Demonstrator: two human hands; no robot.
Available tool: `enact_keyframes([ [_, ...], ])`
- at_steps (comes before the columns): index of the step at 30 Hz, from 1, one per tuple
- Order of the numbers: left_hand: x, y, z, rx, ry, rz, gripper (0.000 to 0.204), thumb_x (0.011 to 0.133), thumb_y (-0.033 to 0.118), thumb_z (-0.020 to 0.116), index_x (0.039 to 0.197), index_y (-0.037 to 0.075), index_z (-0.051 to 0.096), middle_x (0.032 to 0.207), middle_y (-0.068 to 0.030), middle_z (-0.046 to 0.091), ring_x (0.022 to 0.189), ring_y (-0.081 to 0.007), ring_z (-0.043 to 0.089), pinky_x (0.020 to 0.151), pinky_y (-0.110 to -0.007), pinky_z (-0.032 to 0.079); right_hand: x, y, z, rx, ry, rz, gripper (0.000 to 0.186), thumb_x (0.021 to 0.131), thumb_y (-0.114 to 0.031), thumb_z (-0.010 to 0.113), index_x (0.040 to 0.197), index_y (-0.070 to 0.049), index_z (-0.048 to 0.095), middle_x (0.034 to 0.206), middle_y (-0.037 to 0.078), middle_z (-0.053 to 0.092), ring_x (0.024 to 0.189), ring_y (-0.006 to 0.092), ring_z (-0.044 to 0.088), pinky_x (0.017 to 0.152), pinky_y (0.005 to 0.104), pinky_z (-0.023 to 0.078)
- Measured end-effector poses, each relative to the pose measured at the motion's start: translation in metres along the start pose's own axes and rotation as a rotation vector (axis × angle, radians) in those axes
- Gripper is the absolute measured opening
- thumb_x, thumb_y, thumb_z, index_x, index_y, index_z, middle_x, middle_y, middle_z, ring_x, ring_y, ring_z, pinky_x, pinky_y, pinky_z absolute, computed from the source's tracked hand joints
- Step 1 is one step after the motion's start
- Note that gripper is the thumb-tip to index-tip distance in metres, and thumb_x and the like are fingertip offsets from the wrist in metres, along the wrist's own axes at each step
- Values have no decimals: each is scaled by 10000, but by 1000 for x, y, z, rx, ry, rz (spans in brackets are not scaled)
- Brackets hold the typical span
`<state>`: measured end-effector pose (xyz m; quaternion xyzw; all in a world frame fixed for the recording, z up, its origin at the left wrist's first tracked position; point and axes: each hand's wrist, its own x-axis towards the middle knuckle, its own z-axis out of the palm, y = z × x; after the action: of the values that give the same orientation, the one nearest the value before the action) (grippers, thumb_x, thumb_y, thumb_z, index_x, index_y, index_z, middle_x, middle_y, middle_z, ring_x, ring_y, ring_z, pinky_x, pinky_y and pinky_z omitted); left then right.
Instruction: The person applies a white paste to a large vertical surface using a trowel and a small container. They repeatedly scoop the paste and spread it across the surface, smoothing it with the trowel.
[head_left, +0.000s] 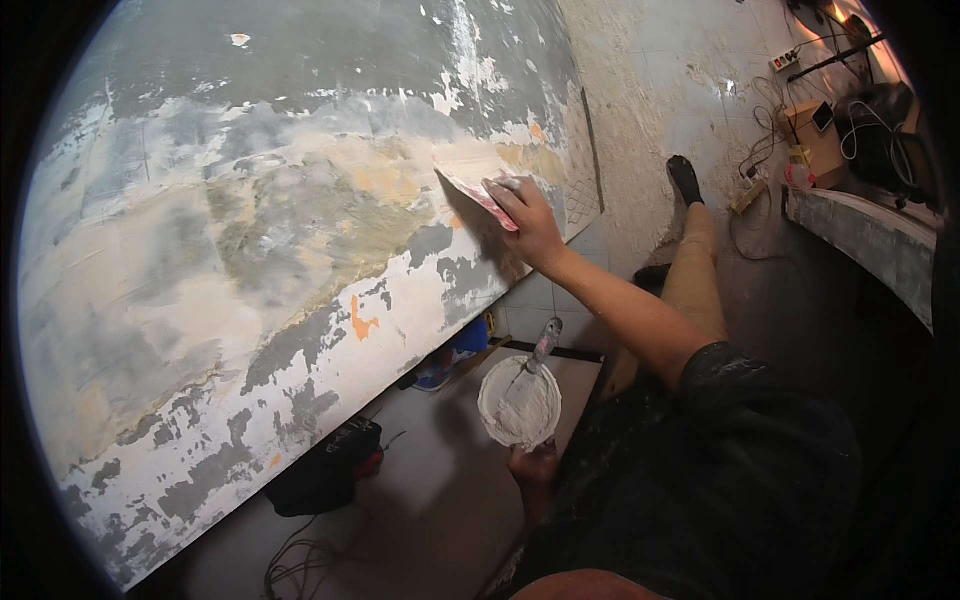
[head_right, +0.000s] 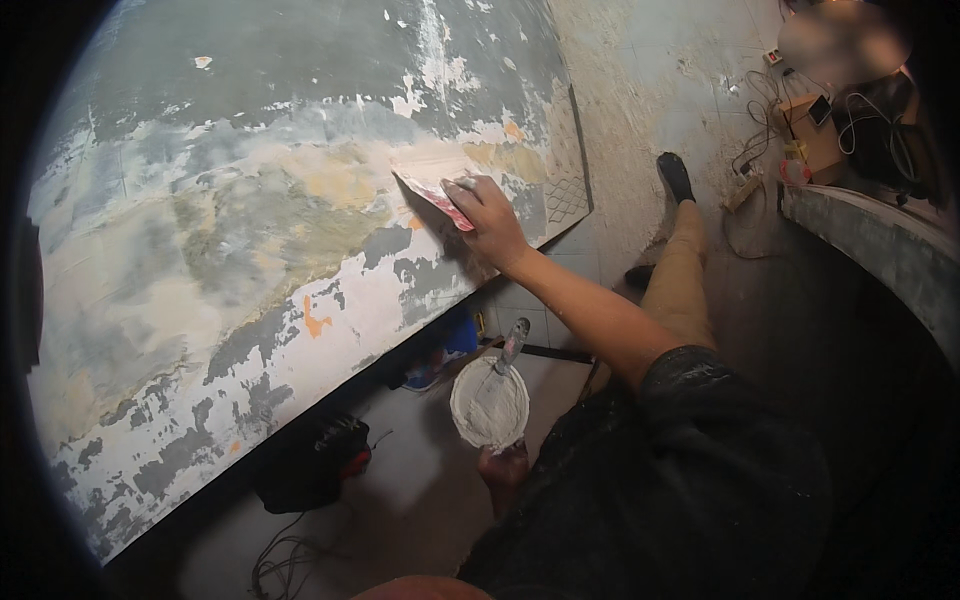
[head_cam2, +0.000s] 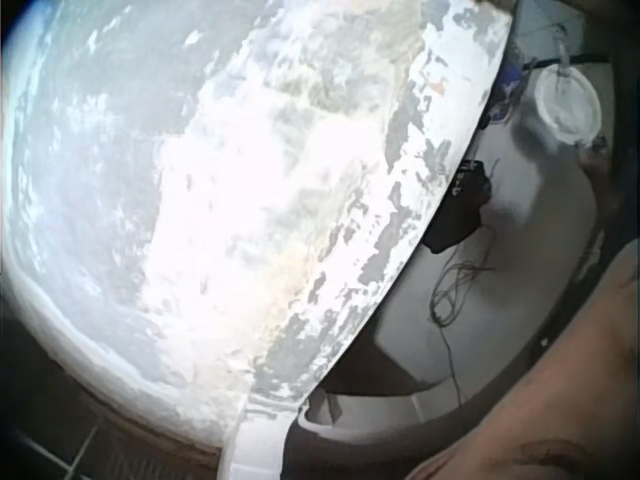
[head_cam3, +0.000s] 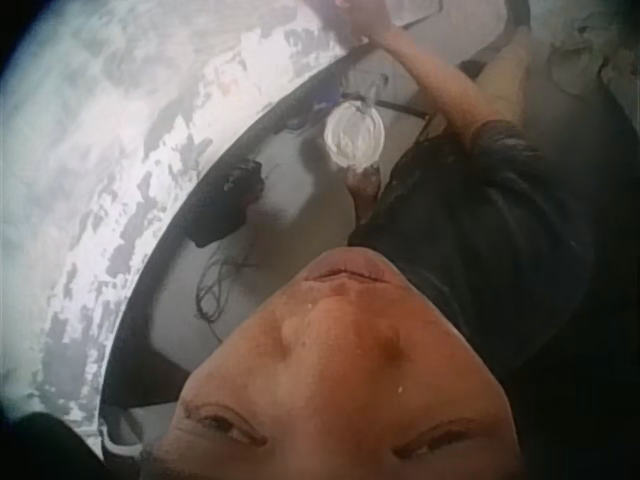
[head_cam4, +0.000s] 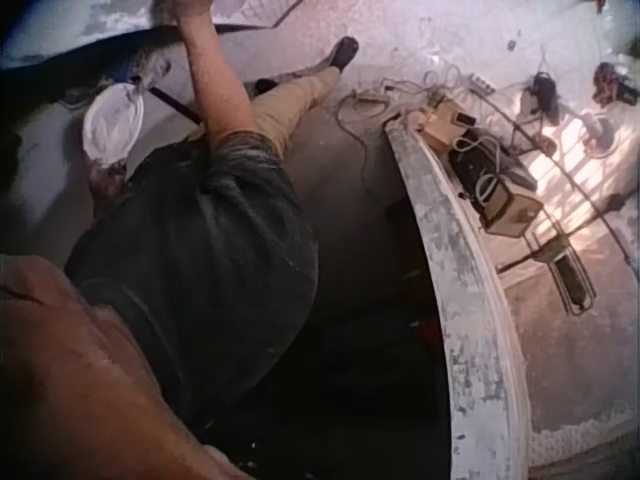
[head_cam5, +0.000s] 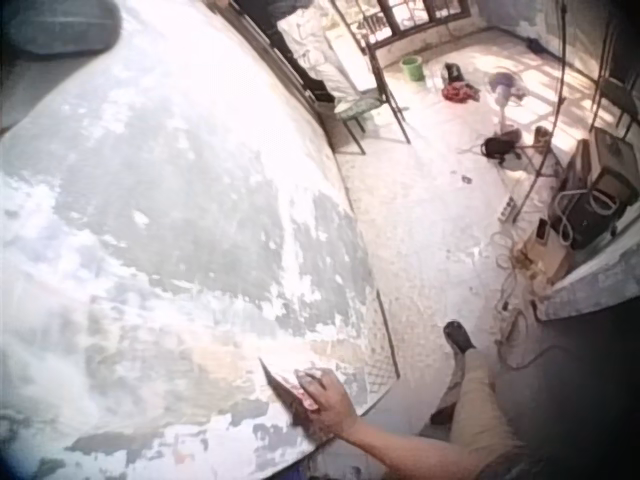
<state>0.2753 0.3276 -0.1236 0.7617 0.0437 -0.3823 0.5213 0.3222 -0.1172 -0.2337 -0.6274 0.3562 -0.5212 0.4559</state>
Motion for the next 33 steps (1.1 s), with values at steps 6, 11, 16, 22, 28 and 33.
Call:
enact_keyframes([
  [6, 1, -4, -1, -727, 57, -143, 585, 929, 117, 572, 1500, 21, 495, 1497, -182, 571, 1371, -342, 563, 1143, -469, 483, -15, -5, -35, -31, -59, -161, 484, 791, -85, 768, 1270, -62, 702, 1155, 170, 650, 1132, 384, 645, 936, 454, 543],
  [11, -16, 2, 8, -898, 121, -153, 682, 887, 50, 579, 1552, 28, 428, 1586, -184, 480, 1455, -377, 469, 1214, -527, 417, 11, 19, -57, -10, -243, -96, 411, 758, -86, 822, 1157, -79, 725, 1065, 127, 674, 985, 340, 689, 819, 427, 563],
  [16, -16, -9, 0, -920, 33, -175, 690, 893, 61, 590, 1558, 16, 411, 1576, -225, 474, 1446, -403, 479, 1214, -545, 428, 78, 37, -70, 77, -418, -115, 223, 843, -4, 799, 1055, -55, 754, 991, 105, 716, 903, 282, 716, 780, 379, 576],
  [22, -10, -3, 16, -908, 34, -213, 674, 922, 55, 590, 1565, 7, 393, 1580, -235, 467, 1439, -407, 489, 1217, -566, 426, 162, 83, -55, 94, -383, -201, 127, 899, -53, 776, 1017, -88, 744, 955, 95, 742, 880, 274, 724, 795, 384, 593],
  [28, -6, -1, 22, -841, -28, -195, 685, 909, 57, 596, 1565, 24, 400, 1576, -226, 475, 1439, -399, 492, 1223, -556, 416, 225, 102, -69, 43, -139, -179, 176, 888, -71, 804, 1057, -44, 763, 974, 156, 765, 885, 291, 747, 792, 373, 588],
  [33, -4, -11, 6, -1006, -77, -187, 710, 889, 41, 564, 1577, 37, 389, 1574, -212, 485, 1434, -399, 498, 1213, -566, 417, 179, 77, -90, 64, -239, -157, 113, 923, -31, 790, 1021, -20, 735, 902, 78, 734, 850, 176, 696, 767, 329, 582],
])
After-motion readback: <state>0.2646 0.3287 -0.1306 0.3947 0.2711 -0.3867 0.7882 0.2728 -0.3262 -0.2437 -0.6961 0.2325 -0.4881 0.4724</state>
